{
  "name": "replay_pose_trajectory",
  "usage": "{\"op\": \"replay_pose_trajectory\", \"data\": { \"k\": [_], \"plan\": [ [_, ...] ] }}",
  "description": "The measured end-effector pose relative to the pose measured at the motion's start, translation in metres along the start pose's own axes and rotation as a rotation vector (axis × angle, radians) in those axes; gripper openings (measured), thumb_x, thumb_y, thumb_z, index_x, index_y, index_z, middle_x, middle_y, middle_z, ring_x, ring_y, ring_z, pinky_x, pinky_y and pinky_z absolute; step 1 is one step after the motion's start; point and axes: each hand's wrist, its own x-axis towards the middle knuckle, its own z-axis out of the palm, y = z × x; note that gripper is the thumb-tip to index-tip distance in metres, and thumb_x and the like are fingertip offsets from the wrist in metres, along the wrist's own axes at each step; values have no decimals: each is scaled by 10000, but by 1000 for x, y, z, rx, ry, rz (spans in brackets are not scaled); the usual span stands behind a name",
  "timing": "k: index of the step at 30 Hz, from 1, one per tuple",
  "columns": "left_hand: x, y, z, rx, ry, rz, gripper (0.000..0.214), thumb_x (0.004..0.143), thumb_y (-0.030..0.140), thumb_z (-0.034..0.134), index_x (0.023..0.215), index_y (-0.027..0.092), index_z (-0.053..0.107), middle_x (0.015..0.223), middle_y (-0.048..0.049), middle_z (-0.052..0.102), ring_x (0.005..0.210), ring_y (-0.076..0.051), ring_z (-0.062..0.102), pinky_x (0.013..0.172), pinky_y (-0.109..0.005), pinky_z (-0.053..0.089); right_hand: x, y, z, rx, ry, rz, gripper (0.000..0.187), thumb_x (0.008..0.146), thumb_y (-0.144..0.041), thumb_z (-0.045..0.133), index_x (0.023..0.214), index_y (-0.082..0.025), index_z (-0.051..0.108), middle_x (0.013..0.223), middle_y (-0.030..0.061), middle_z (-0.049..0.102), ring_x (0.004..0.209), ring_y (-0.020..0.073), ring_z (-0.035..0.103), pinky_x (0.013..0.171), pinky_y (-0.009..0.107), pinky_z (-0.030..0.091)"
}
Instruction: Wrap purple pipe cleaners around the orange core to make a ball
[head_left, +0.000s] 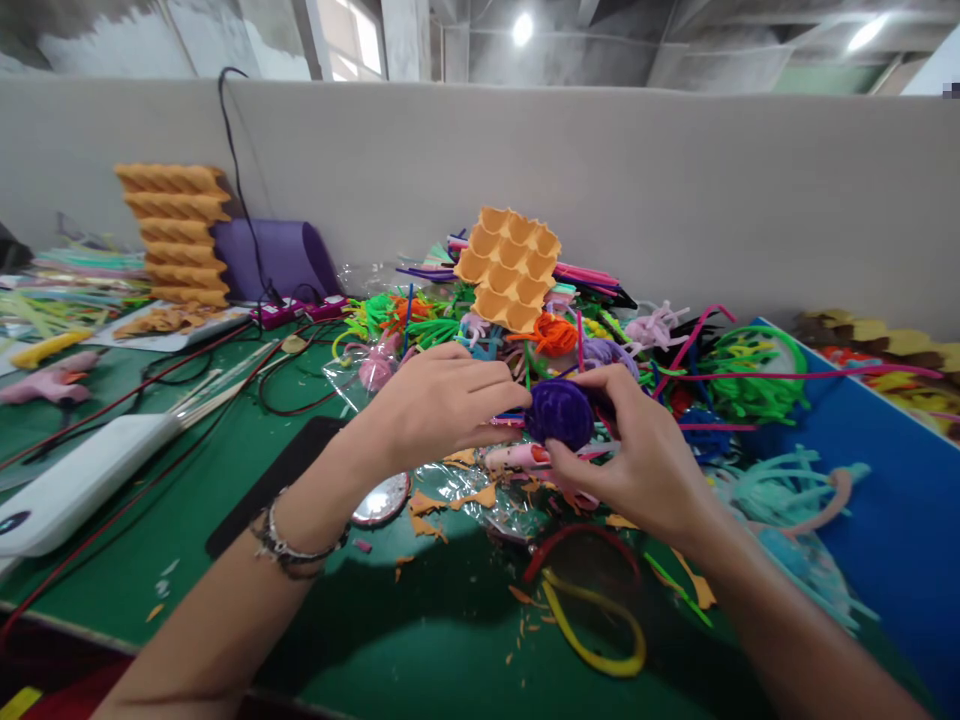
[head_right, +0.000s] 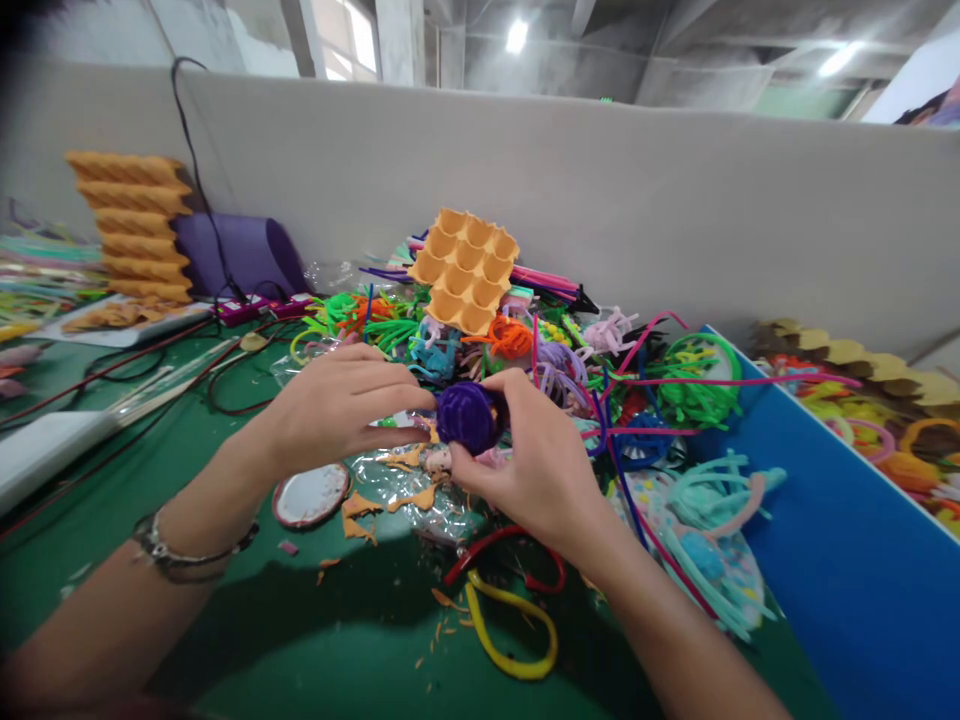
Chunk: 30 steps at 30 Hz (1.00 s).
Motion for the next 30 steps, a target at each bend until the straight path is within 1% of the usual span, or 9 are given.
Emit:
{"op": "replay_pose_trajectory", "data": {
  "k": [7,10,13,15,20,24,27,29,30],
  "plan": [
    [0,2,5,61,71,46,215,909,115,395,787,175,562,708,42,659,634,-70,596,634,-229,384,0,1,0,134,-89,95,311,678,-337,598,915,-189,462,824,28,594,683,151,578,569,261,460],
    [0,1,2,29,93,14,187,911,138,420,801,180,566,716,43,666,650,-70,605,637,-223,392,1,2,-1,170,-91,110,308,681,-340,601,911,-193,458,823,22,589,688,149,575,572,257,460],
    [-2,-2,-7,-24,111,-71,150,904,212,467,802,188,573,732,37,669,657,-74,602,645,-218,400,2,3,-2,161,-74,109,315,678,-346,604,911,-194,456,807,16,585,653,137,553,554,252,440],
    [-4,-6,-14,-62,86,-136,155,894,234,485,780,187,579,730,32,663,658,-80,595,651,-220,401,3,4,-3,146,-62,120,319,672,-353,603,904,-194,455,781,9,577,615,128,530,535,253,423],
    [-18,-29,-19,-127,-86,-318,230,884,293,475,734,177,606,716,8,648,652,-102,569,629,-225,390,4,6,-5,158,-36,171,311,661,-357,590,889,-195,455,751,3,561,605,131,514,539,266,418],
    [-31,-53,-8,-46,-385,-547,228,843,288,484,711,175,631,661,-6,630,574,-120,526,556,-232,348,4,9,-6,158,-41,175,303,666,-356,591,888,-201,454,778,6,562,641,142,534,565,274,431],
    [-37,-62,0,-46,-635,-639,336,847,306,464,574,166,600,550,-16,579,487,-120,471,490,-236,297,4,9,-7,158,-49,151,311,676,-361,592,905,-200,456,792,9,568,656,145,544,575,274,437],
    [-39,-62,3,-90,-657,-633,387,861,326,436,542,160,578,571,-27,581,487,-117,472,485,-234,304,3,8,-7,138,-63,123,316,677,-370,596,909,-199,464,783,7,574,629,136,535,553,265,430],
    [-39,-60,4,-104,-609,-625,343,861,312,432,602,159,597,646,-35,607,526,-119,498,506,-233,329,3,7,-7,122,-72,110,317,676,-374,598,907,-199,470,776,6,577,611,131,527,536,259,423]
  ]
}}
